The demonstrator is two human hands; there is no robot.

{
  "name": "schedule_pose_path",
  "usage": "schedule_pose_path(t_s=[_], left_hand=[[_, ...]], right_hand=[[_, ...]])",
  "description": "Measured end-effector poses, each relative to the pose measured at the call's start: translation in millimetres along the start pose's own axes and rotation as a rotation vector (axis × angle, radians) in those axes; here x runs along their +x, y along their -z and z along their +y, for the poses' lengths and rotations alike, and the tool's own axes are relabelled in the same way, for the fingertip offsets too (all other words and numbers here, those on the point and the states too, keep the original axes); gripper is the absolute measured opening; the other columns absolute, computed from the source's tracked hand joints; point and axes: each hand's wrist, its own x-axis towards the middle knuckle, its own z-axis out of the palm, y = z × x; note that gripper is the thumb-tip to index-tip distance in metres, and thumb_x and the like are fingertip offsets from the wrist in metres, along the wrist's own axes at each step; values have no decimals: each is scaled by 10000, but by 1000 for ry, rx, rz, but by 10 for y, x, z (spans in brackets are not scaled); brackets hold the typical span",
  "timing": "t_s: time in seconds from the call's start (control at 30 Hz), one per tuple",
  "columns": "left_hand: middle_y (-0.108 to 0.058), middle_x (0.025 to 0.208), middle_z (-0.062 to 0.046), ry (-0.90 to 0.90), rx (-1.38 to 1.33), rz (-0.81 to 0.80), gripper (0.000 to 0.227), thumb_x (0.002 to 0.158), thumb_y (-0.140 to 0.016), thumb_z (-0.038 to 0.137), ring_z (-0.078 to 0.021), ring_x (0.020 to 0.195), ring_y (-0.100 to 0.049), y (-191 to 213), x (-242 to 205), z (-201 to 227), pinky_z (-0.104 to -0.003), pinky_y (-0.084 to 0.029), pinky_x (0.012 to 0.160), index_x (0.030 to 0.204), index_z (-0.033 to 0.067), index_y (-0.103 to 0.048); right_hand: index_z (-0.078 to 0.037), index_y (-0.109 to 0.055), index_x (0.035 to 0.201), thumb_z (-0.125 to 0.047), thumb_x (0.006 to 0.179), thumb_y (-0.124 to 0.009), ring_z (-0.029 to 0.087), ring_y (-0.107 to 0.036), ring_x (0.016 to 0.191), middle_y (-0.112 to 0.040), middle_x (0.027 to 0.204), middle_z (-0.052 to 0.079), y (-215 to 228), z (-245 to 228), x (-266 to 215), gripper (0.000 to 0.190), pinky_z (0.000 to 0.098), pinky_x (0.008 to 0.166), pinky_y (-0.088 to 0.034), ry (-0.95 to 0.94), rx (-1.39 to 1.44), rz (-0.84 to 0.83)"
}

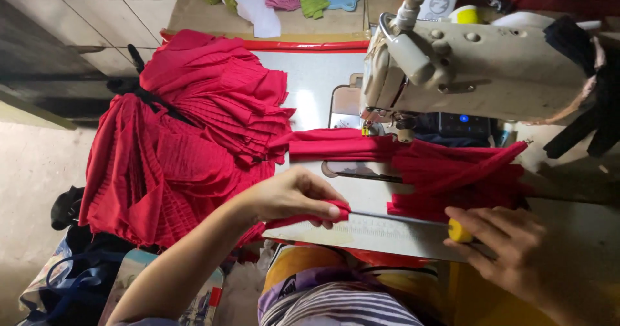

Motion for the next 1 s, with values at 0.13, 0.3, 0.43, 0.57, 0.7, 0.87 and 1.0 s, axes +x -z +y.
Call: schedule_pose_path(t_s=[0.13,0.3,0.43,0.57,0.7,0.87,1.0], left_hand=[[-653,679,-57,-33,358,9,213,717,-673,140,-73,578,-571,-215,137,9,-192,-490,549,875,-3,-667],[-647,764,-68,-448,1032,330,126,775,-621,207,-279,619,-597,-404,-1,166,-362,-409,511,850,111,-591],[-603,665,22,-672,786,994,139,786,-612,123,-107,667,-590,-365,-90,-188,-256,-445,645,648,125,-595],[-602,785,-59,-370,131,763,597,755,-351,610,-165,764,-573,-430,85,-431,-296,-477,687,863,81,-606],[-560,646,-53,-447,-26,902,512,883,-268,429,-150,611,-504,-477,106,-278,-270,-391,615,630,81,-545],[-540,523,-69,-597,-217,1039,527,857,-246,511,-180,505,-516,-428,338,-526,-315,-429,591,611,101,-465],[-569,540,-78,-638,-163,1089,437,883,-215,467,-173,538,-530,-589,431,-612,-297,-408,594,696,110,-385]], right_hand=[[-144,-610,1048,-345,690,-657,127,-588,665,-636,810,-2,-60,-185,7,413,297,600,-484,2,-21,-26],[-210,-657,885,-187,666,-681,224,-609,771,-606,1050,86,-170,-184,-105,221,334,559,-512,148,-40,2],[-161,-598,1077,-363,652,-671,201,-595,703,-649,887,21,-335,-282,-290,476,324,697,-462,-451,82,106],[-207,-590,1120,-286,638,-705,151,-617,837,-637,1026,41,-803,-661,-353,502,257,825,-441,-674,295,210],[-180,-512,1209,-296,672,-673,114,-626,881,-640,985,-7,-726,-830,-159,572,228,813,-423,-593,557,-21],[-171,-507,1202,-282,744,-607,135,-576,1075,-608,1153,10,-748,-999,-79,482,241,885,-378,-565,825,-201],[-111,-491,1195,-183,732,-626,181,-592,1018,-595,1122,68,-824,-1078,63,488,266,882,-404,-461,720,-17]])
